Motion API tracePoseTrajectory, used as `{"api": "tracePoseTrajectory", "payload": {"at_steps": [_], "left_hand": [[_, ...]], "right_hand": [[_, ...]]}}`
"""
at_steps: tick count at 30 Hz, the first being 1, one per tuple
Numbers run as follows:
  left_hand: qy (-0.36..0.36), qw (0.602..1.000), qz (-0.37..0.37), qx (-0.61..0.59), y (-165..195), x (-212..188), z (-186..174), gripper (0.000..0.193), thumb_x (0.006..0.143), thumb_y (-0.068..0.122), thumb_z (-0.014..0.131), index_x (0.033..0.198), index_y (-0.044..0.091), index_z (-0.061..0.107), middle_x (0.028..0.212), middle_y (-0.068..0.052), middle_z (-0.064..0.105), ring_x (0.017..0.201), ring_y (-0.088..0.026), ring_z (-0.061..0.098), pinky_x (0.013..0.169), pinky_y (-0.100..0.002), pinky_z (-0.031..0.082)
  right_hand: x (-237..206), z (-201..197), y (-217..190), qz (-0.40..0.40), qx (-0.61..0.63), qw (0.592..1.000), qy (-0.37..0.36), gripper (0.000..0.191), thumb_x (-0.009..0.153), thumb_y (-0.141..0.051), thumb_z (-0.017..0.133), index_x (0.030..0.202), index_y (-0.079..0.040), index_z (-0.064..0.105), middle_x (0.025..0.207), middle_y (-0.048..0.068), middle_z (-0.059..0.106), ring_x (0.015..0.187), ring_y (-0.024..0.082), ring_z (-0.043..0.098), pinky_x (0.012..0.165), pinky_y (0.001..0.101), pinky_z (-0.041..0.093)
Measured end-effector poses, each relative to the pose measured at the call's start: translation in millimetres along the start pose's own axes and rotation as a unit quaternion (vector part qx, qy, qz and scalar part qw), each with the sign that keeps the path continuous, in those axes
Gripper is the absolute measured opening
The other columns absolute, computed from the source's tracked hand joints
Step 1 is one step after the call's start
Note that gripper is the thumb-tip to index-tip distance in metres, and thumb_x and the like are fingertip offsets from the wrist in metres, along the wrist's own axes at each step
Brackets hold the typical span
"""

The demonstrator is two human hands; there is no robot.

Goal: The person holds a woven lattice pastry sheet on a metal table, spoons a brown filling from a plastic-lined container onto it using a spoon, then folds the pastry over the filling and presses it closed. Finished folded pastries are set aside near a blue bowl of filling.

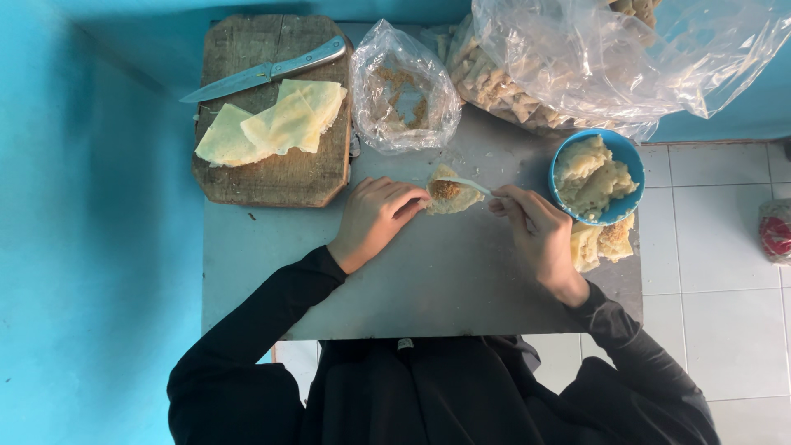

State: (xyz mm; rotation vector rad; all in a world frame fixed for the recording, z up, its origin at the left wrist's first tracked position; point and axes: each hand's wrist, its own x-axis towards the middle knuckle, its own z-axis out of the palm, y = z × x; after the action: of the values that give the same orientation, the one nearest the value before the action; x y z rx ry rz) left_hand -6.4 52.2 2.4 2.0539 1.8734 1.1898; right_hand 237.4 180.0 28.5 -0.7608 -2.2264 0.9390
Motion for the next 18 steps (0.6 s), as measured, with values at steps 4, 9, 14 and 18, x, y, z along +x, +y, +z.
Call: {"api": "tracePoseTrajectory", "payload": {"at_steps": [4, 9, 14, 18], "left_hand": [[0.013, 1.0, -0.004, -0.008, 0.7, 0.9, -0.4, 0.02, 0.089, 0.01, 0.076, 0.107, 0.014, 0.068, 0.104, 0.001, 0.074, 0.085, -0.023, 0.064, 0.08, -0.038, 0.046], [0.018, 1.0, -0.01, -0.018, 2.0, 2.3, -1.7, 0.022, 0.088, 0.008, 0.076, 0.107, 0.014, 0.067, 0.107, 0.002, 0.074, 0.087, -0.023, 0.065, 0.081, -0.038, 0.047], [0.016, 0.999, -0.009, -0.027, 5.2, 2.5, 1.1, 0.023, 0.087, 0.006, 0.075, 0.108, 0.014, 0.067, 0.112, 0.004, 0.075, 0.092, -0.022, 0.066, 0.083, -0.037, 0.047], [0.012, 1.0, -0.003, -0.027, 5.2, 3.2, 2.4, 0.023, 0.088, 0.007, 0.075, 0.108, 0.013, 0.067, 0.113, 0.005, 0.074, 0.094, -0.021, 0.066, 0.085, -0.037, 0.047]], "right_hand": [[-1.8, -0.3, 4.1, 0.034, 0.037, 0.999, 0.009, 0.017, 0.105, 0.004, 0.059, 0.12, 0.006, 0.067, 0.101, 0.014, 0.075, 0.093, 0.017, 0.077, 0.081, 0.028, 0.062], [-8.0, 4.7, 10.3, 0.12, 0.087, 0.989, 0.023, 0.019, 0.106, -0.001, 0.057, 0.121, 0.006, 0.067, 0.099, 0.013, 0.075, 0.09, 0.017, 0.075, 0.079, 0.0285, 0.062], [-13.9, 8.4, 17.5, 0.168, 0.172, 0.97, 0.029, 0.023, 0.109, -0.005, 0.053, 0.124, 0.008, 0.065, 0.101, 0.014, 0.074, 0.093, 0.017, 0.074, 0.086, 0.0288, 0.062], [-13.2, 6.2, 20.1, 0.211, 0.259, 0.942, 0.04, 0.027, 0.109, -0.007, 0.052, 0.126, 0.011, 0.062, 0.103, 0.015, 0.072, 0.094, 0.018, 0.073, 0.089, 0.0301, 0.063]]}}
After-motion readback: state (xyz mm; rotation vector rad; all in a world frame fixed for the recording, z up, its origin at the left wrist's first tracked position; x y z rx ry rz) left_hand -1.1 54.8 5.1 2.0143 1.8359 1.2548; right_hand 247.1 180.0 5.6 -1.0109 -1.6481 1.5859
